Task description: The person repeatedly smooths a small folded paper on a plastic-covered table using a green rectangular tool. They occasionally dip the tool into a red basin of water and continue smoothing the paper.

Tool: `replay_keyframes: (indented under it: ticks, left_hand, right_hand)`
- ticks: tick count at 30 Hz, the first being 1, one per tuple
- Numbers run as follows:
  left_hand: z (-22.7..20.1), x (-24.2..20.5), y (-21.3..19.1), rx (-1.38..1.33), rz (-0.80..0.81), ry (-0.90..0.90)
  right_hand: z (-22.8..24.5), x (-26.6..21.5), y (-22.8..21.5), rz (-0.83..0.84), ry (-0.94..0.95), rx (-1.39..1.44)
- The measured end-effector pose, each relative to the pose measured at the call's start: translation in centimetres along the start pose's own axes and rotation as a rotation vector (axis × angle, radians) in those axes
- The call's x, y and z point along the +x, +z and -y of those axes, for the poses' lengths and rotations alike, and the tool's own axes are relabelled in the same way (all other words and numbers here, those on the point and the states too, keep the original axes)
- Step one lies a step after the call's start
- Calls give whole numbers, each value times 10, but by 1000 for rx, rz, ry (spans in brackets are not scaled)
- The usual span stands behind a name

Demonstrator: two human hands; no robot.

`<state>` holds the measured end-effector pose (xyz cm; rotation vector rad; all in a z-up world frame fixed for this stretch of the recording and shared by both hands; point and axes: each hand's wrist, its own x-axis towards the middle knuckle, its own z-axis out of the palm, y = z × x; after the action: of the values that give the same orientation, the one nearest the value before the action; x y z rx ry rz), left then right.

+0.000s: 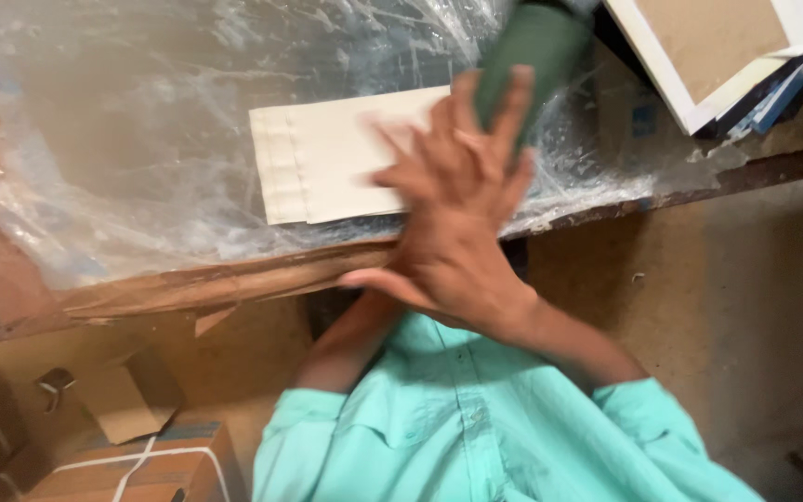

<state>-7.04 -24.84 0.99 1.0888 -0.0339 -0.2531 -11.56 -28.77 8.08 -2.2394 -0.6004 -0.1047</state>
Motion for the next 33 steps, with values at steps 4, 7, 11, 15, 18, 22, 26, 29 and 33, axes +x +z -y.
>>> replay_keyframes:
  ticks: [4,7,11,15,18,22,26,29,33]
  left_hand:
    - [-51,-26,-109,1429,-395,-129]
    - [-93,-43,-171,1301,-692,-75]
    - [-129,-49,-201,1604,-596,150]
    - [-125,-68,-206,1573,-657,150]
    - [-107,-89,-215,1583,-795,234]
    - [-91,-115,-233,1557,-919,261]
    - [-88,-122,-246,1602,-1023,300]
    - [-85,-121,-252,1570,-1054,347]
    - [-82,-119,-255,1503,-1064,373]
  right_hand:
    - [-13,-27,-8,-33,381,102]
    - [-21,-37,0,29,500,20]
    - [-22,-33,4,29,602,8]
    - [-14,-23,-3,-27,628,149]
    - [-5,-16,-8,-3,600,37]
    - [1,-5,-4,-84,511,109]
    - [-4,13,8,-64,449,206]
    - [-5,26,25,46,336,224]
    - [4,39,44,-7,475,433]
